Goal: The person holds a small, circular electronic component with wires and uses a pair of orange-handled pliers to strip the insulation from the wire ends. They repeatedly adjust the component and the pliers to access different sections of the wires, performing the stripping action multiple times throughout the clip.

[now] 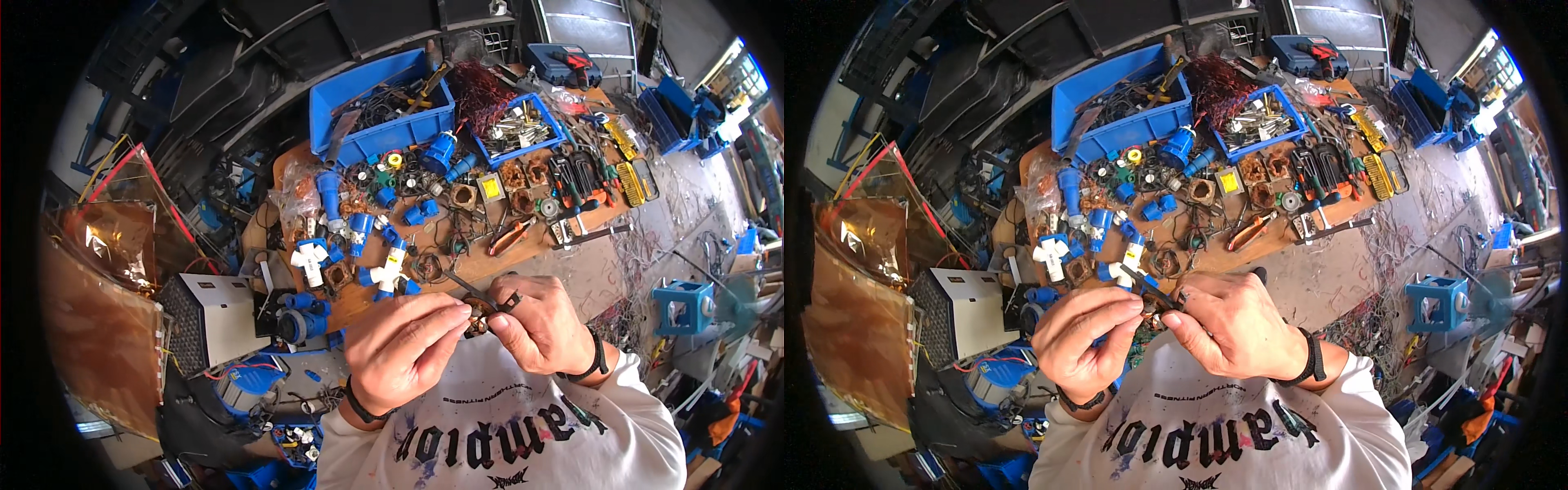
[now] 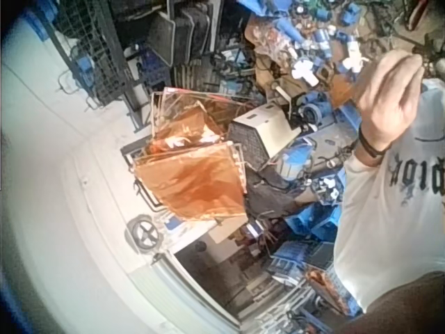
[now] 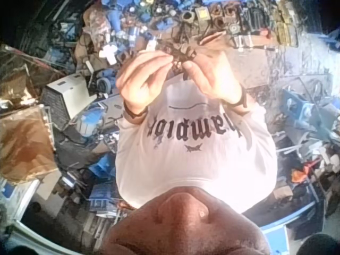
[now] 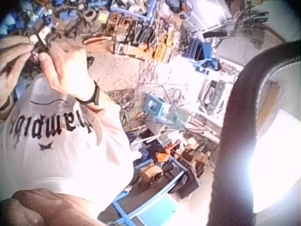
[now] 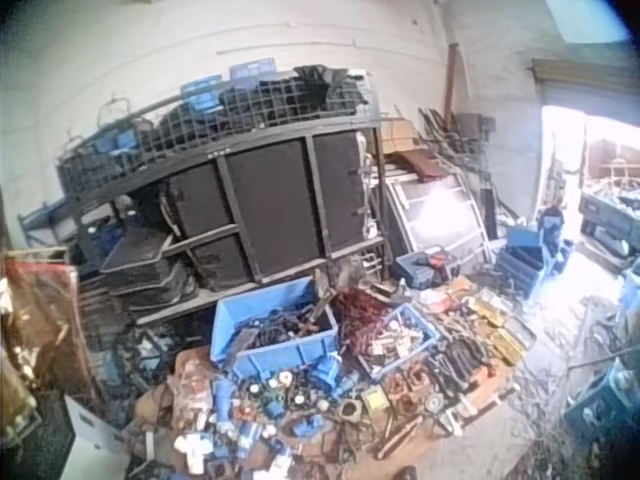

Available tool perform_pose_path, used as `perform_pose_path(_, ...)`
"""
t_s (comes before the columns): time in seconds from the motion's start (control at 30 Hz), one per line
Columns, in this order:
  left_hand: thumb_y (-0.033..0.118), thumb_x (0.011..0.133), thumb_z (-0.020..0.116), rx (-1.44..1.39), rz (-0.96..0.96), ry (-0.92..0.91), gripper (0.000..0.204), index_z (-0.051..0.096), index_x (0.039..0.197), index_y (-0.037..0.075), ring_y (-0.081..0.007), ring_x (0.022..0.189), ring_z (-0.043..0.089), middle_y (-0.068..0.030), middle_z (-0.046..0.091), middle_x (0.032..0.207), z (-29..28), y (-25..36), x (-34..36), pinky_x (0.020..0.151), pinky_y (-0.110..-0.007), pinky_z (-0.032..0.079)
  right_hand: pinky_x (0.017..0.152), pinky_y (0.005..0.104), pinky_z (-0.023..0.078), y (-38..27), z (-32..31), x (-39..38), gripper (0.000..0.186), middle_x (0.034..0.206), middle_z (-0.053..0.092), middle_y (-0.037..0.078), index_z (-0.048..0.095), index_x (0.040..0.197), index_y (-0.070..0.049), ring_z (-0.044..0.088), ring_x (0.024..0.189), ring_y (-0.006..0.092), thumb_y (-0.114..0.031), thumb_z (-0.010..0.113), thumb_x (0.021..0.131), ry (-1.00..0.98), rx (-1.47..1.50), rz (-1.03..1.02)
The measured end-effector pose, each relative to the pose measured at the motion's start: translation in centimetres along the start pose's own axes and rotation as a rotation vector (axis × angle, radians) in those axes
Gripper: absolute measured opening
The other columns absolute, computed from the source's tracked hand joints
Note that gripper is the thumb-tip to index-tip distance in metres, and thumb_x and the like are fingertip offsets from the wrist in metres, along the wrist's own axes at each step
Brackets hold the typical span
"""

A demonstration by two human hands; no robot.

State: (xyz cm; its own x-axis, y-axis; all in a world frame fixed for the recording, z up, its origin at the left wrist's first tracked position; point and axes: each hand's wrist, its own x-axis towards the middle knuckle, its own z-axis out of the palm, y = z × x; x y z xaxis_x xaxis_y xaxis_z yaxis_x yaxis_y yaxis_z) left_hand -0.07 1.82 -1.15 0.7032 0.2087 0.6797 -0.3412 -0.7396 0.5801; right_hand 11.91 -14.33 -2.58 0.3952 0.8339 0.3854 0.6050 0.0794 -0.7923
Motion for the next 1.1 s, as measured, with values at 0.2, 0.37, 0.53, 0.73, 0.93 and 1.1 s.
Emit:
perform_pose_path(0.2,0.000,0.071,0.080,0.080,0.082,-0.089,0.023,0.072,0.092,0.004,-0.0190,0.069,0.067,-0.0076,0.070,0.087,-0.5,-0.3,0.4,0.055,-0.028,0.050,0.049,0.0419,0.040,0.0,-0.4,0.1,0.028,0.065,0.049,0.012,0.049,0.070,-0.003,0.051,0.054,0.0334,-0.016,0.064,0.089,-0.016,-0.098,-0.037)
perform_pose_path(0.37,0.000,0.069,0.080,0.089,0.120,-0.131,0.027,0.071,0.095,0.004,-0.0184,0.069,0.066,-0.0070,0.069,0.089,-1.0,-0.4,0.5,0.056,-0.028,0.050,0.050,0.0414,0.042,-0.3,-0.5,0.2,0.027,0.067,0.050,0.011,0.050,0.072,-0.003,0.052,0.056,0.0330,-0.017,0.065,0.088,-0.039,-0.150,-0.049)
perform_pose_path(0.53,-0.003,0.068,0.079,0.079,0.139,-0.127,0.030,0.070,0.096,0.004,-0.0181,0.068,0.066,-0.0064,0.068,0.089,-1.2,-0.6,0.6,0.056,-0.027,0.051,0.051,0.0417,0.044,-0.9,-0.5,0.3,0.025,0.070,0.052,0.011,0.051,0.074,-0.003,0.055,0.059,0.0329,-0.016,0.066,0.089,-0.049,-0.176,-0.053)
perform_pose_path(0.73,-0.003,0.067,0.078,0.089,0.132,-0.093,0.030,0.070,0.095,0.004,-0.0176,0.064,0.064,-0.0062,0.068,0.088,-1.1,-0.3,0.2,0.055,-0.027,0.050,0.052,0.0416,0.044,-1.2,-0.3,0.3,0.024,0.071,0.054,0.011,0.051,0.074,-0.002,0.056,0.061,0.0326,-0.016,0.065,0.089,-0.061,-0.180,-0.042)
perform_pose_path(0.93,-0.003,0.067,0.079,0.107,0.122,-0.084,0.030,0.070,0.095,0.004,-0.0170,0.062,0.063,-0.0056,0.068,0.088,-1.1,-0.3,0.0,0.053,-0.027,0.049,0.050,0.0418,0.042,-1.0,-0.2,0.2,0.027,0.068,0.050,0.011,0.049,0.072,-0.003,0.054,0.058,0.0326,-0.016,0.064,0.089,-0.072,-0.168,-0.051)
perform_pose_path(1.1,-0.001,0.069,0.080,0.076,0.105,-0.104,0.028,0.071,0.096,0.004,-0.0179,0.065,0.065,-0.0071,0.070,0.089,-1.4,-0.2,0.0,0.054,-0.028,0.049,0.050,0.0427,0.041,-1.0,0.0,-0.1,0.028,0.067,0.049,0.012,0.048,0.071,-0.003,0.052,0.056,0.0338,-0.016,0.064,0.090,-0.038,-0.149,-0.024)
